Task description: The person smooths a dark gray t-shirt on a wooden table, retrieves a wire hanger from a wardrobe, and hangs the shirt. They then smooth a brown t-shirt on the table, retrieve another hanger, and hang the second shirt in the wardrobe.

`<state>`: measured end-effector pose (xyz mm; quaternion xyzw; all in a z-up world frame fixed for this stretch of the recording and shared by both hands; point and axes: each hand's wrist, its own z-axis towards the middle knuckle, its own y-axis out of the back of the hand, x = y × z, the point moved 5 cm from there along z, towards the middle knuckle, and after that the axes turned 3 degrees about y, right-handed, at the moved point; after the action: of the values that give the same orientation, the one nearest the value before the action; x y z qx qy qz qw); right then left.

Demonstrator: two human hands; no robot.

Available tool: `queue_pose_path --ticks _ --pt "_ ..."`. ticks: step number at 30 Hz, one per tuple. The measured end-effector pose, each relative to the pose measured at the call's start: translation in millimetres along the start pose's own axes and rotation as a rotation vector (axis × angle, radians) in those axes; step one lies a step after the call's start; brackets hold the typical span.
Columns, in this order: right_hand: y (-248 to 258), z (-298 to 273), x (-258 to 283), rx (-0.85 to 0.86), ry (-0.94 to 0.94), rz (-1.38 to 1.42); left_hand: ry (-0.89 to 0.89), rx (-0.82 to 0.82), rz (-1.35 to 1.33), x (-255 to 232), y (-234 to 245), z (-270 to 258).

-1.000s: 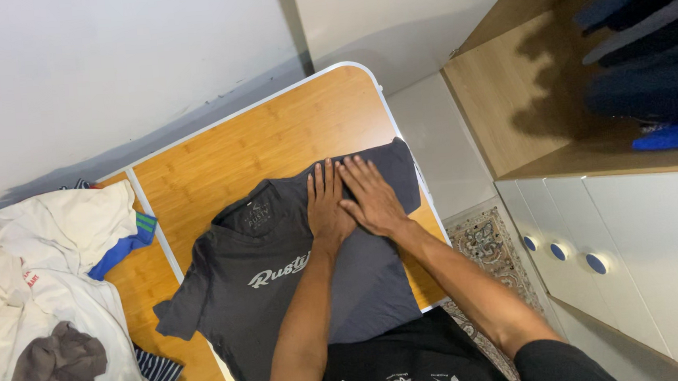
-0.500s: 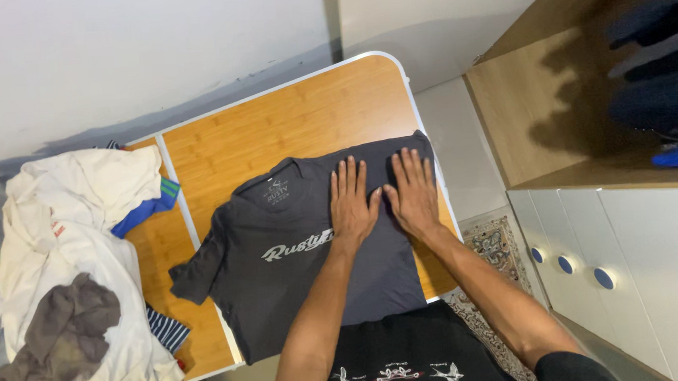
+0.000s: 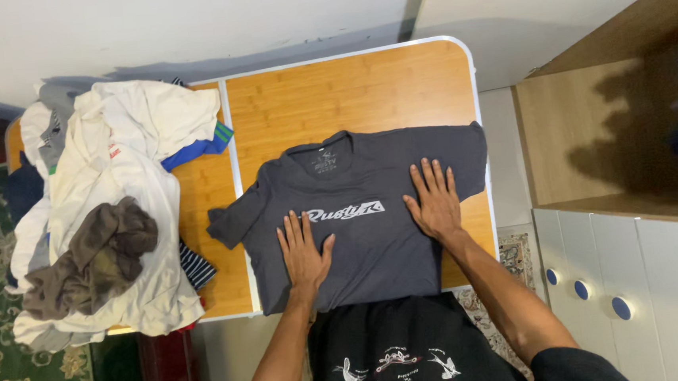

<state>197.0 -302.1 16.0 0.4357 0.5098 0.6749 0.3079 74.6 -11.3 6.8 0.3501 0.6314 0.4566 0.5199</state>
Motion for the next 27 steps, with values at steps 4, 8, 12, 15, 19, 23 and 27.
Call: queue_pose_path --ticks 4,8,12,15,19,23,27 --pt "3.5 -4.8 13.5 -0.011 -0.052 -0.073 0.079 -0.114 -0.061 49.4 15.0 -5.3" --pt "-8.9 -21.6 37.8 -0.028 -0.111 0.062 0.126 -0.140 -0.021 83.2 24.6 -0.1" --pt "-21.9 -47.3 48.2 0.001 -0.136 -0.016 0.099 -0.054 -0.001 97.1 31.9 -1.7" --pt "-23.0 -58.2 41.0 -0.009 -0.143 -0.009 0.078 -0.021 -0.045 98.5 37.9 -3.4" --pt "-21.6 -60.7 40.0 0.002 -0.142 0.000 0.110 -0.194 -0.220 114.6 59.7 -11.5" --pt "-13.2 -53.3 54.8 -0.014 -0.184 -0.020 0.494 -0.443 -0.289 161.0 78.0 -15.7" --pt "0.8 -36.6 96.9 -0.132 -0.158 0.054 0.785 -0.262 -0.533 211.0 62.8 5.7"
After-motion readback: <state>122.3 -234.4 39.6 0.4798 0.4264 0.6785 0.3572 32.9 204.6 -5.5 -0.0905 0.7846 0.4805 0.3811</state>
